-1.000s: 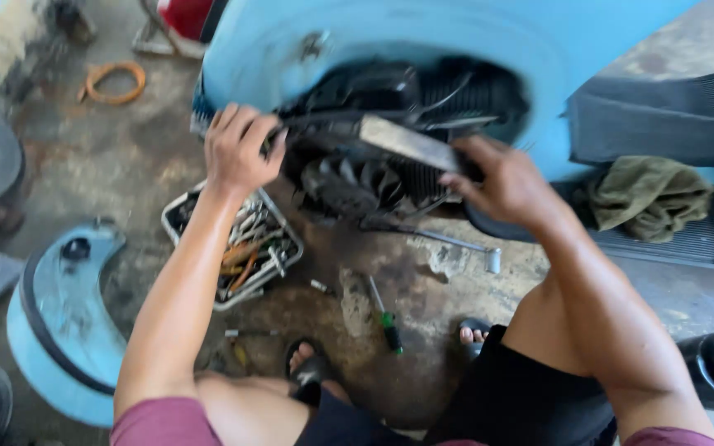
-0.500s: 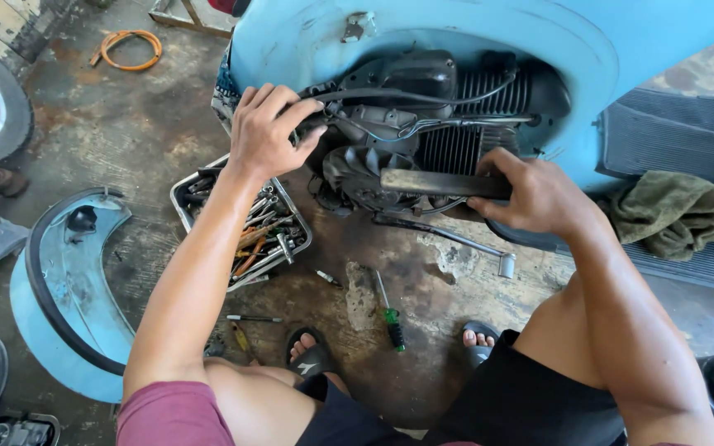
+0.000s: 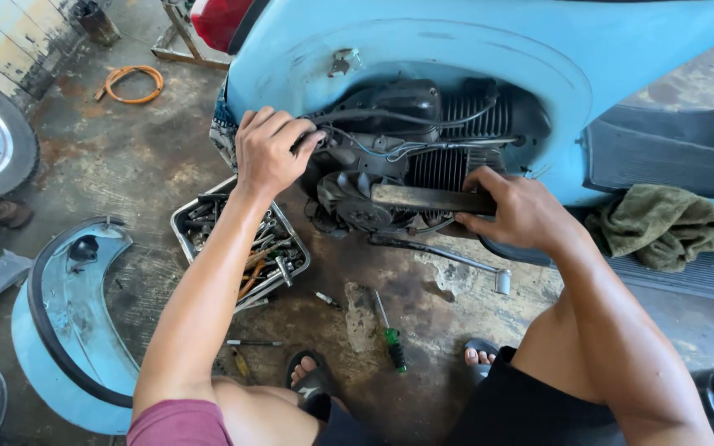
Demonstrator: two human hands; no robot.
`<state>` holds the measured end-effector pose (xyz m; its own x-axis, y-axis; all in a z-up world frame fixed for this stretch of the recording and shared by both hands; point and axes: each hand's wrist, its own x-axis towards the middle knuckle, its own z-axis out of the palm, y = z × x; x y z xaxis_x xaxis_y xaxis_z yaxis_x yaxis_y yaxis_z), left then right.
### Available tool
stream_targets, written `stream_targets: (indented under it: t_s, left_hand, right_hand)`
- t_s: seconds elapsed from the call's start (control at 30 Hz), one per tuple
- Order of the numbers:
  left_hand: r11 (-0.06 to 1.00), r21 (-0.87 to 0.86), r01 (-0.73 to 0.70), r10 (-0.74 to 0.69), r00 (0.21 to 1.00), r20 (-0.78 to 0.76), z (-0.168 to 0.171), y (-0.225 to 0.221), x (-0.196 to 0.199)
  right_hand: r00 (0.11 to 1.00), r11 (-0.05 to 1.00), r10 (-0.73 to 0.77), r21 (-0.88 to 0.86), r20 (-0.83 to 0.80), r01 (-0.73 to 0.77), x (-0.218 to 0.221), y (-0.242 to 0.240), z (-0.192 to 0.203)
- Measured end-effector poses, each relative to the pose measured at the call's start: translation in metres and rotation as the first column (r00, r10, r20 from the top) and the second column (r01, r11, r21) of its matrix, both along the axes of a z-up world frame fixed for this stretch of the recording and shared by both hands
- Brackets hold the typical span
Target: The person sits on the floor beside a blue scooter and uses a flat file to file the metal fan housing of the exposed engine, steadying the part with the other hand. They reposition the file repeatedly on the component, then reach into a tray of tools on the floor while continuing to hold the file.
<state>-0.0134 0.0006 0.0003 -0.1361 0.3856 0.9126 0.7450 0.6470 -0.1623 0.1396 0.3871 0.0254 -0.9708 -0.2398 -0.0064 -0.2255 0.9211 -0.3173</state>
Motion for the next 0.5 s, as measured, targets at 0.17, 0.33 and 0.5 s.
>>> stream_targets:
  t_s: [0.17,0.33,0.5]
  left_hand:
    - [0.999,0.041,0.009,-0.011,0.998,0.055,0.006,0.005,0.002]
    - [0.998,0.055,-0.008,0.005,0.999,0.053,0.008,0.007,0.0]
    - [0.999,0.023,0.029,-0.03,0.998,0.06,0.009,0.001,-0.001]
  right_hand:
    - [0.999,0.999,0.023,-0.032,0.023,-0.022,0.006,-0.005,0.001]
    - [0.999,1.0,0.012,0.003,0.039,-0.012,0.002,-0.004,0.002]
    - [1.0,1.0,-0.008,-0.014,0.03,0.008,0.003,-0.002,0.0]
